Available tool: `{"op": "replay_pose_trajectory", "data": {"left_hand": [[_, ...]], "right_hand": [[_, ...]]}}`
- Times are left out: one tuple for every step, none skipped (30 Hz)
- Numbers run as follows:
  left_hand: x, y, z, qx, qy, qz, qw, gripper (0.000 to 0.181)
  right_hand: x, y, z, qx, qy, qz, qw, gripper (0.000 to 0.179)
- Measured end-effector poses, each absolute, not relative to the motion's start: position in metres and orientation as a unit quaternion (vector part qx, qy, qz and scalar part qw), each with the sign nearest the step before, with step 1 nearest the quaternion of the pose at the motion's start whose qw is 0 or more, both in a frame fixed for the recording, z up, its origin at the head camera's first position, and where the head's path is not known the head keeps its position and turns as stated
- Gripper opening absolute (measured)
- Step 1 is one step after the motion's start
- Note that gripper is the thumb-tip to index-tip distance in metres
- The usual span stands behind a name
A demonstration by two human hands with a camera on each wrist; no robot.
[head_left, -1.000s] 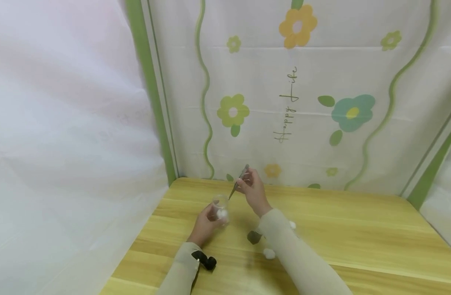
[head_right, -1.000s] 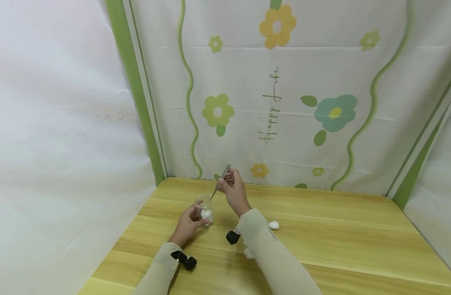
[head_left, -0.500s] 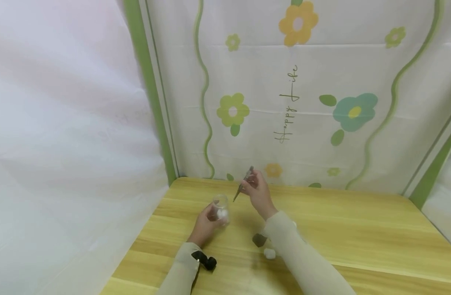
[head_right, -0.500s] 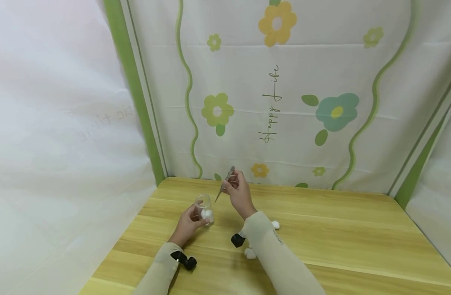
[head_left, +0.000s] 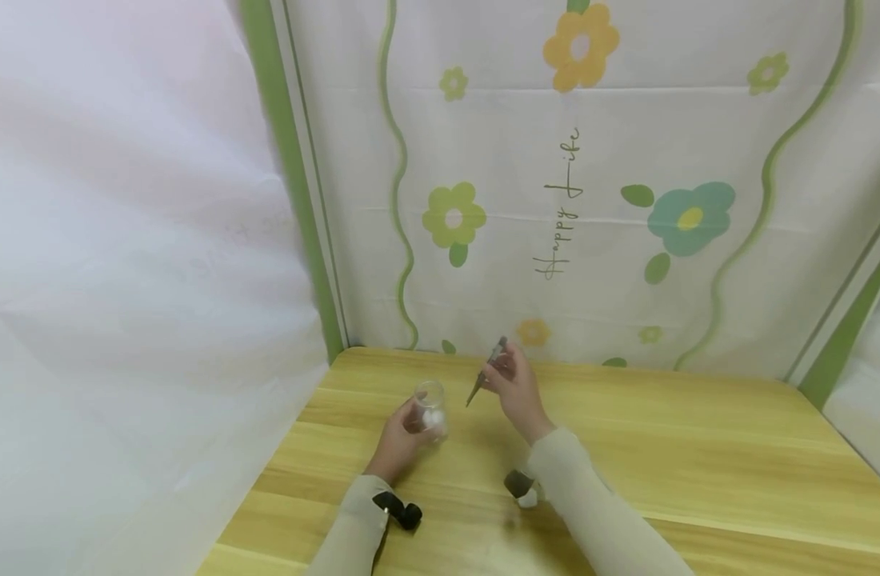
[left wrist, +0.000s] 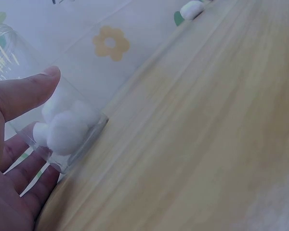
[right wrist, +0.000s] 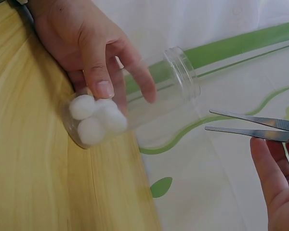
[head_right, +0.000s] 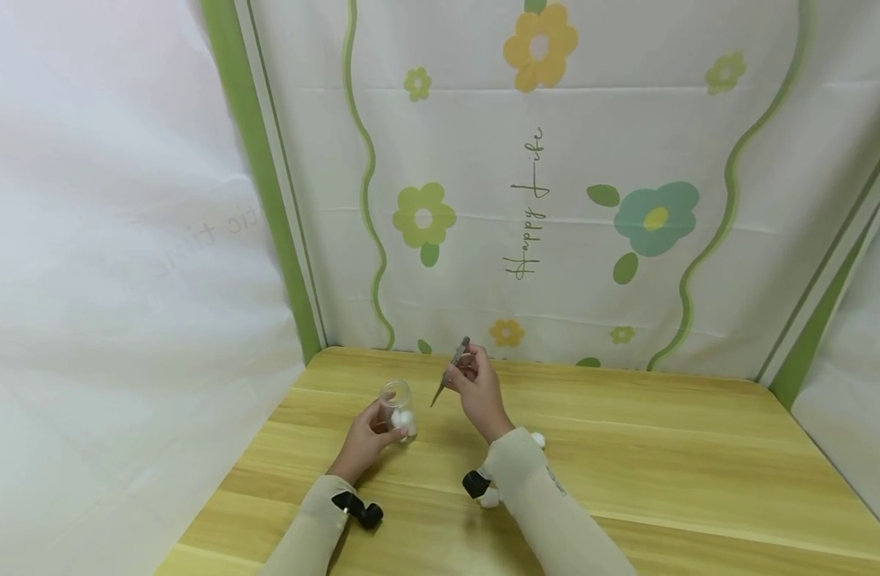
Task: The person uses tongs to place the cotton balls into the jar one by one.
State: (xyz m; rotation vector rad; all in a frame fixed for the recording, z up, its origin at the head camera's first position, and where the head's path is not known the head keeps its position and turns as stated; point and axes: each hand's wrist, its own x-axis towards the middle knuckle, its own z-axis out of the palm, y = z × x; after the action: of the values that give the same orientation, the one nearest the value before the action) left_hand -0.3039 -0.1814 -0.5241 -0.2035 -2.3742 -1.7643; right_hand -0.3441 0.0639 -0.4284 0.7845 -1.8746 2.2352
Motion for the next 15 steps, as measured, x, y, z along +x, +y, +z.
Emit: {"op": "replay_pose_trajectory", "data": {"left_hand": [[-0.304, -0.182, -0.524, -0.069, -0.798, -0.591, 0.089, 0.076], [-0.304, -0.182, -0.525, -0.070, -0.799, -0.590, 0.091, 0.076], [-0.304, -0.182, -0.525, -0.071, -0.800, -0.589, 0.093, 0.075], [-0.304, -0.183, -0.525, -0.073, -0.801, -0.587, 0.096, 0.075], [-0.304, -0.183, -0.525, -0.076, -0.801, -0.585, 0.098, 0.074], [-0.304, -0.183, -0.525, -0.077, -0.802, -0.583, 0.100, 0.073], [-0.304, -0.183, -0.525, -0.077, -0.803, -0.582, 0.102, 0.072], [-0.303, -0.183, -0.525, -0.076, -0.803, -0.582, 0.103, 0.072], [-0.303, -0.183, -0.525, -0.074, -0.804, -0.581, 0.103, 0.072], [-0.303, -0.183, -0.525, -0.072, -0.804, -0.581, 0.103, 0.072], [-0.304, -0.183, -0.525, -0.069, -0.804, -0.581, 0.102, 0.072], [-0.304, -0.183, -0.525, -0.066, -0.805, -0.581, 0.100, 0.072], [-0.304, -0.183, -0.525, -0.064, -0.805, -0.581, 0.099, 0.072], [-0.305, -0.183, -0.525, -0.063, -0.805, -0.582, 0.098, 0.072], [-0.305, -0.183, -0.525, -0.063, -0.805, -0.581, 0.097, 0.072]], "right_hand": [[-0.344, 0.065, -0.429, 0.258, -0.619, 0.739, 0.061, 0.034], [-0.343, 0.066, -0.430, 0.257, -0.620, 0.739, 0.060, 0.035], [-0.342, 0.067, -0.430, 0.256, -0.621, 0.739, 0.061, 0.035], [-0.342, 0.068, -0.430, 0.254, -0.620, 0.740, 0.060, 0.035], [-0.341, 0.069, -0.430, 0.253, -0.620, 0.740, 0.060, 0.035], [-0.340, 0.070, -0.431, 0.252, -0.620, 0.741, 0.059, 0.036], [-0.340, 0.070, -0.431, 0.250, -0.621, 0.741, 0.056, 0.037], [-0.339, 0.071, -0.431, 0.248, -0.621, 0.741, 0.053, 0.039], [-0.339, 0.072, -0.431, 0.246, -0.621, 0.742, 0.052, 0.039], [-0.338, 0.073, -0.431, 0.244, -0.622, 0.742, 0.049, 0.041], [-0.338, 0.074, -0.431, 0.242, -0.624, 0.742, 0.045, 0.042], [-0.338, 0.075, -0.432, 0.240, -0.625, 0.741, 0.043, 0.043], [-0.337, 0.077, -0.432, 0.239, -0.626, 0.741, 0.041, 0.044], [-0.334, 0.078, -0.429, 0.240, -0.629, 0.738, 0.043, 0.044], [-0.331, 0.079, -0.426, 0.242, -0.632, 0.735, 0.044, 0.044]]}}
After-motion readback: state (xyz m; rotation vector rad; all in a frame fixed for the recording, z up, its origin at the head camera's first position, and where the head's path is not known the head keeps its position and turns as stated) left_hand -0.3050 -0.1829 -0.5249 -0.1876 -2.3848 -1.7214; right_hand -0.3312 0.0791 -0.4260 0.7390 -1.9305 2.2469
